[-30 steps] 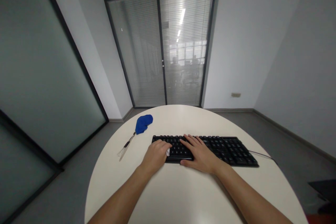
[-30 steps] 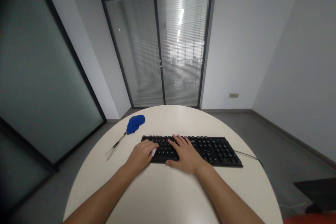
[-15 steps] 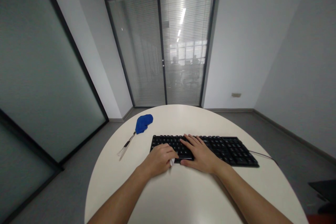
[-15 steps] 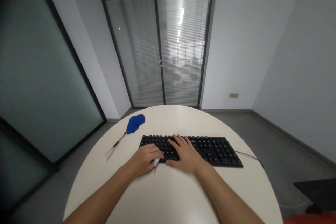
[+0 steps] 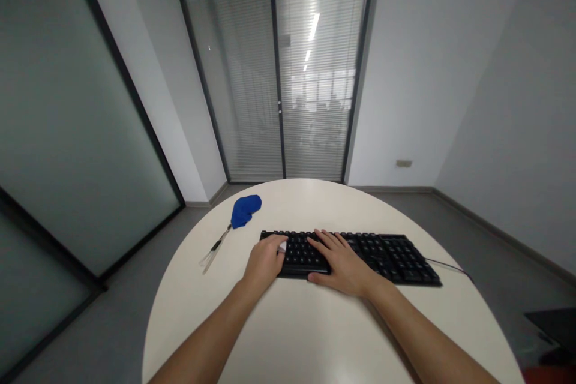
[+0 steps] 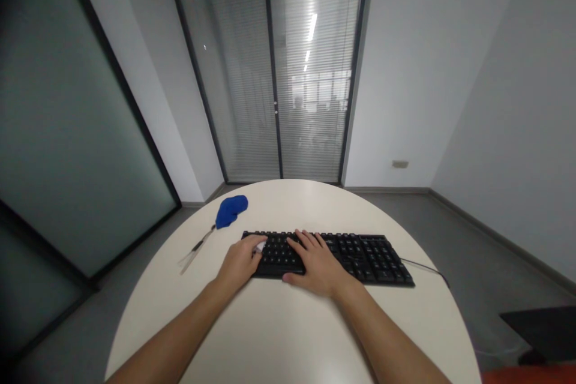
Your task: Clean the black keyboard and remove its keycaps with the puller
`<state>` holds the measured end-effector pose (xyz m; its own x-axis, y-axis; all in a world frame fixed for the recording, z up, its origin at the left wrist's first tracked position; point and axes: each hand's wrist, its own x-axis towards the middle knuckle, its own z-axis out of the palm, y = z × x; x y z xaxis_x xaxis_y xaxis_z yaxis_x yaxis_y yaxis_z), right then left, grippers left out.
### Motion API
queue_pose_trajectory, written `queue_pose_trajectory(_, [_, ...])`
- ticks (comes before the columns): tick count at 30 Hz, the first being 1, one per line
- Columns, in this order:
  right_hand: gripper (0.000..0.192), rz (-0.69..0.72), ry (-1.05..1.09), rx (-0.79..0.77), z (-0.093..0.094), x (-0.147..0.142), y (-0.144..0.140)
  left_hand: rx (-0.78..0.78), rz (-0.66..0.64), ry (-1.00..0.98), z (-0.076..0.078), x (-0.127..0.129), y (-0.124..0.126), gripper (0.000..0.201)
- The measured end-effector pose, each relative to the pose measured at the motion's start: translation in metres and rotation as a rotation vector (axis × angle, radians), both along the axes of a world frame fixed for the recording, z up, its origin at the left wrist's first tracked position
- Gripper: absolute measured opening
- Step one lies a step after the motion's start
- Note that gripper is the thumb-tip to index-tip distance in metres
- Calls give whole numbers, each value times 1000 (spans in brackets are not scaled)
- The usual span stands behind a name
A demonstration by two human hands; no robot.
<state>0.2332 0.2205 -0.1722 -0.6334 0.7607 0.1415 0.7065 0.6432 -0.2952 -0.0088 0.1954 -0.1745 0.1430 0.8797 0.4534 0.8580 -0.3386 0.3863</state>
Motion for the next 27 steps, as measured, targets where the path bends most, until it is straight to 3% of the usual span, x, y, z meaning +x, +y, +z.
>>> queue_pose_trajectory(14, [94,0,10,-12,-1,0,0,-19,-91,149,1,1,-4,56])
queue_pose_trajectory(27, [93,0,5,7,0,0,-1,17,-257,207,-1,1,-9,60])
